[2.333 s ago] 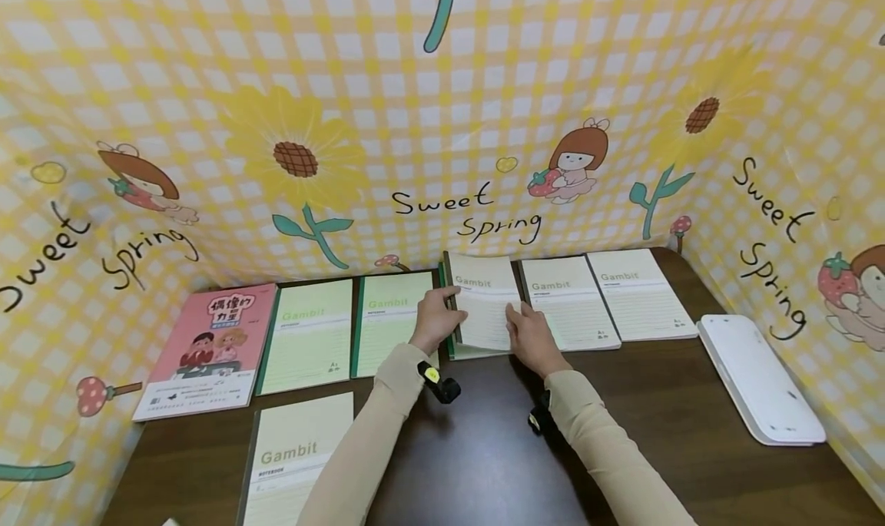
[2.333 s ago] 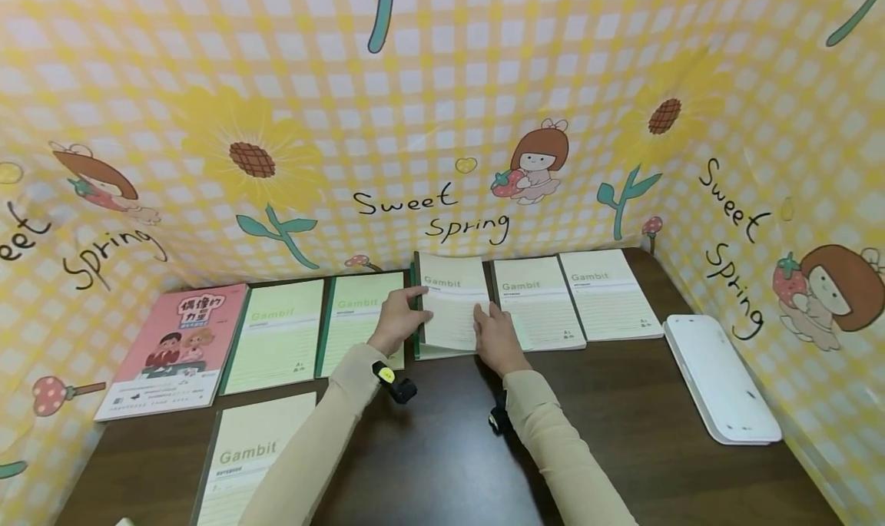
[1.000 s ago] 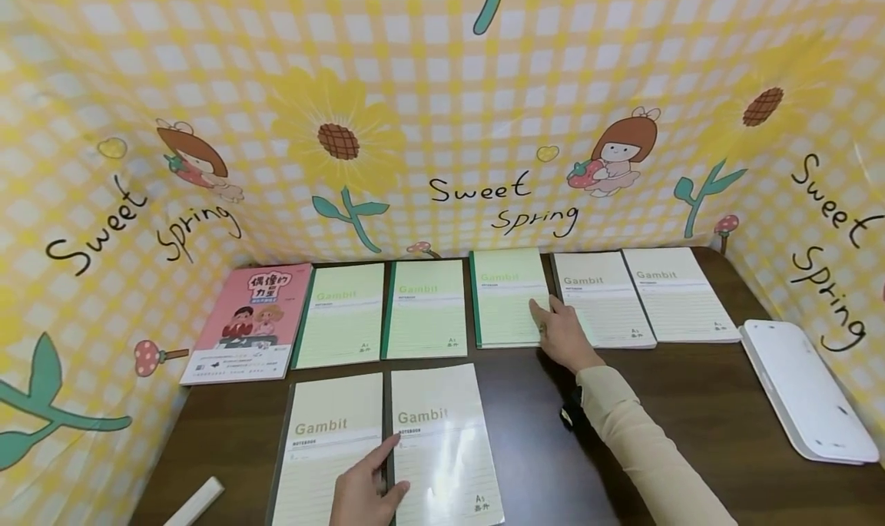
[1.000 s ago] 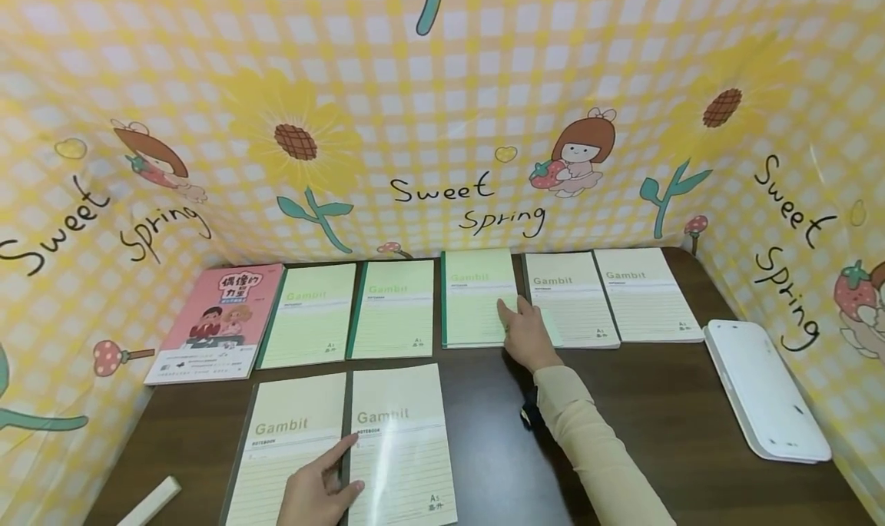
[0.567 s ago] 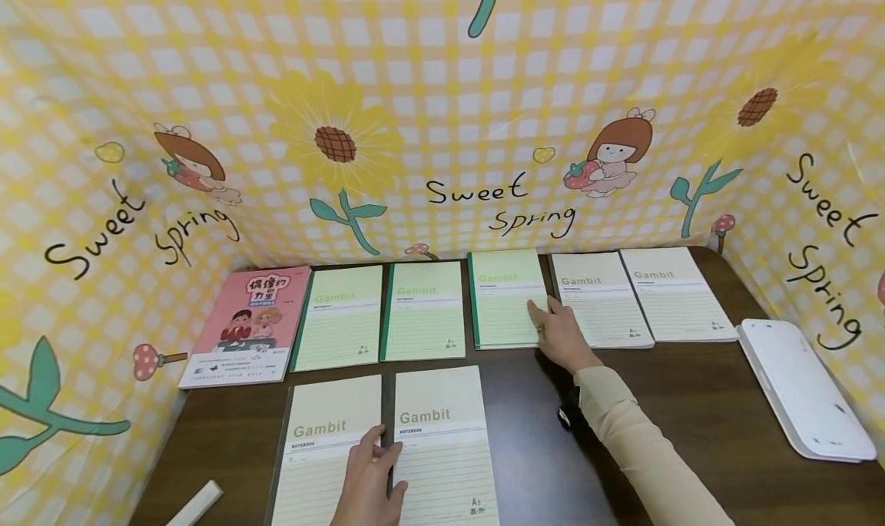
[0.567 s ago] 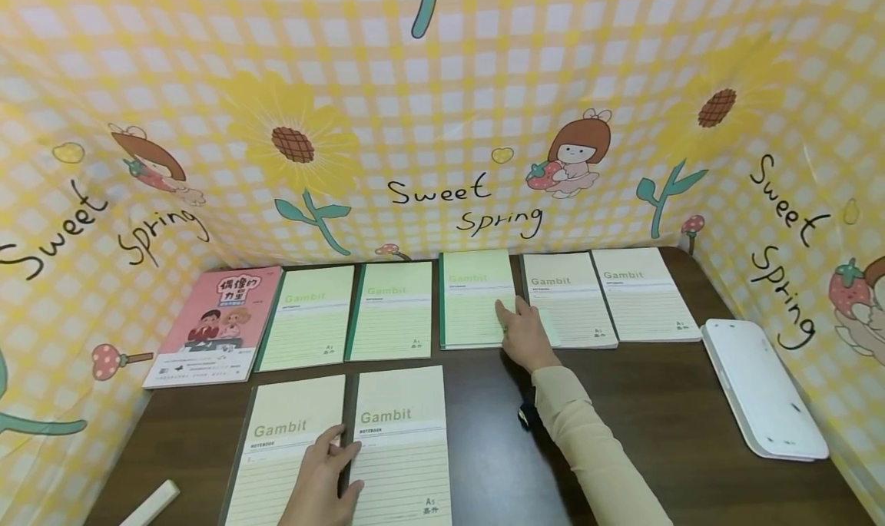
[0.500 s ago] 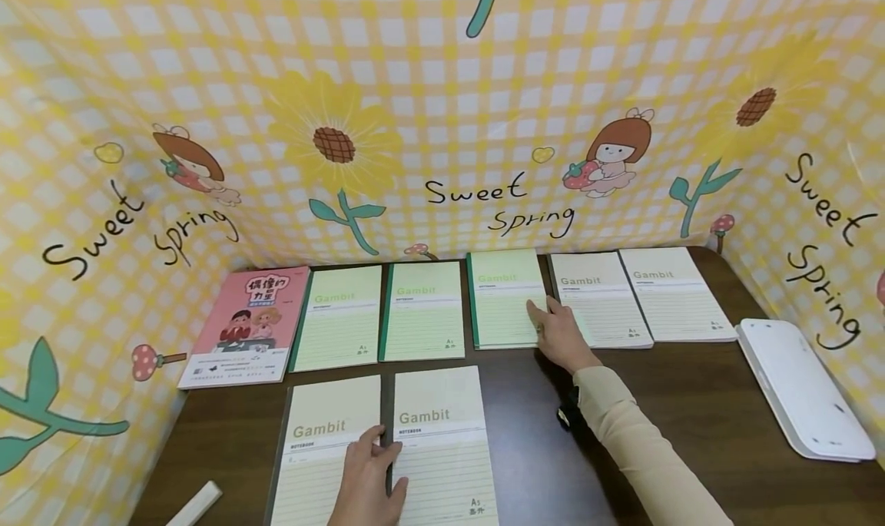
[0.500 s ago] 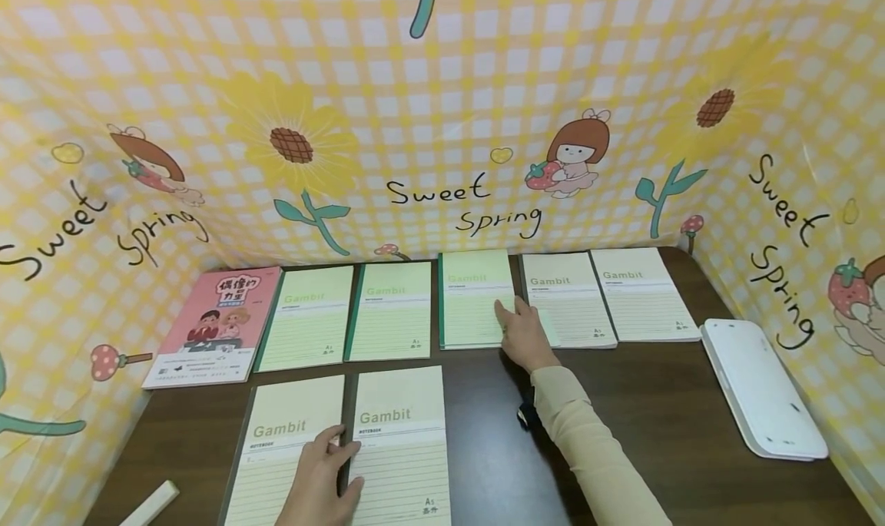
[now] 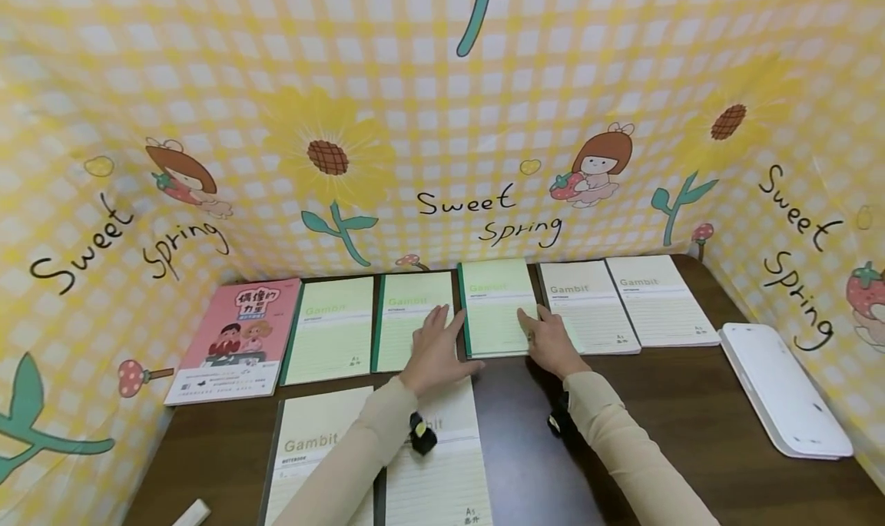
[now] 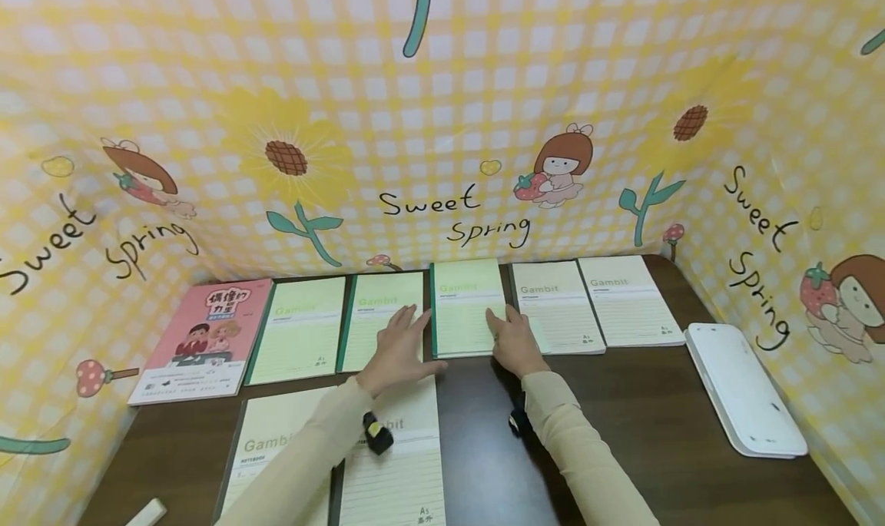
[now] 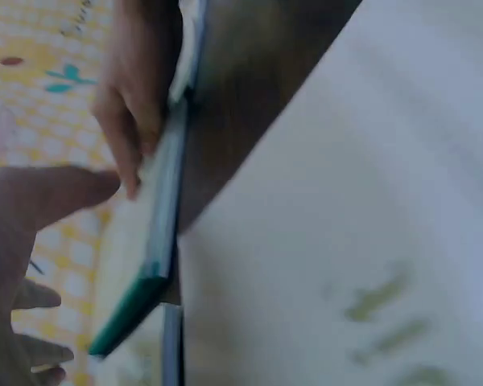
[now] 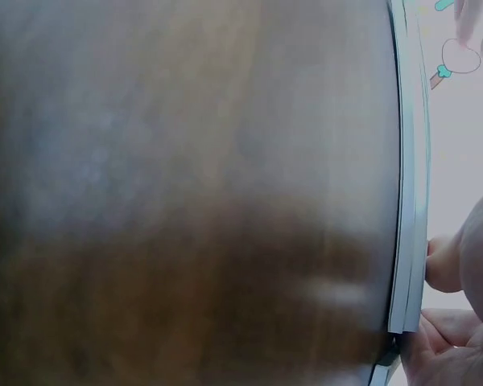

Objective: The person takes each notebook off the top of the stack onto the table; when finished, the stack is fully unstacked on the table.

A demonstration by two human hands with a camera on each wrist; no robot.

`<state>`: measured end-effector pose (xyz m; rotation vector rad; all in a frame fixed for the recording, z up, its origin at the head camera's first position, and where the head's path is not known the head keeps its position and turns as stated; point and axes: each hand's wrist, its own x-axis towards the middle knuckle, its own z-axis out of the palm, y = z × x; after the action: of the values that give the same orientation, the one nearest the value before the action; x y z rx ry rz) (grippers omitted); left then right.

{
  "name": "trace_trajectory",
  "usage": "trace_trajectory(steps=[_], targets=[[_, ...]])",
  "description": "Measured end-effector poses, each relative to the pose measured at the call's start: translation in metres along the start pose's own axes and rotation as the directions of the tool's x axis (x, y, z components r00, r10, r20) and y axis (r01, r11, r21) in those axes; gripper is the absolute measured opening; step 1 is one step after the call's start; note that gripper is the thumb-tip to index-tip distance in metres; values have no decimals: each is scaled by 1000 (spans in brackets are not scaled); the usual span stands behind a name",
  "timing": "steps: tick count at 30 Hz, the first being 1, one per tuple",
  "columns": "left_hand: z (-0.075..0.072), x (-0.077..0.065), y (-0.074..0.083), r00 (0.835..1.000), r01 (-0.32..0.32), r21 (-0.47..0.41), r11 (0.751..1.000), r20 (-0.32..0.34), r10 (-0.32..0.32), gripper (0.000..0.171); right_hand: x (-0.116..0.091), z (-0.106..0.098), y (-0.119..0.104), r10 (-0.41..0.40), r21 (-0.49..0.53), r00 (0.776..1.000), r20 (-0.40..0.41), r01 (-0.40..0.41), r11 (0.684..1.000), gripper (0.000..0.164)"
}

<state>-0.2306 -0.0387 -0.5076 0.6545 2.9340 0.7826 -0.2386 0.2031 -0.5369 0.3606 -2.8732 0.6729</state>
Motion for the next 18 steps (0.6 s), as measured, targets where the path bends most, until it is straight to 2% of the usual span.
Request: trace_trajectory(steps=[2, 5, 8, 12, 18], targets=[[10, 17, -5, 998, 12, 69, 998, 62, -16, 103, 0, 3, -3, 14, 14, 1000, 24, -14, 1000, 52], [22, 29, -9, 992, 39, 127, 991, 112, -54, 108, 0, 5, -6, 25, 20, 998, 53, -26, 999, 55], [27, 34, -10, 994, 48, 127, 991, 92, -60, 105, 0, 4, -7, 28, 3, 999, 46, -28, 1000, 53], [27, 40, -6, 997, 36, 114, 993, 63, -43, 101, 2, 1, -5, 40, -11, 999, 31, -40, 999, 47], [28, 43, -3, 996, 39, 125, 991, 80, -49, 100, 8, -2, -2, 46, 44, 999, 11, -47, 998, 35]])
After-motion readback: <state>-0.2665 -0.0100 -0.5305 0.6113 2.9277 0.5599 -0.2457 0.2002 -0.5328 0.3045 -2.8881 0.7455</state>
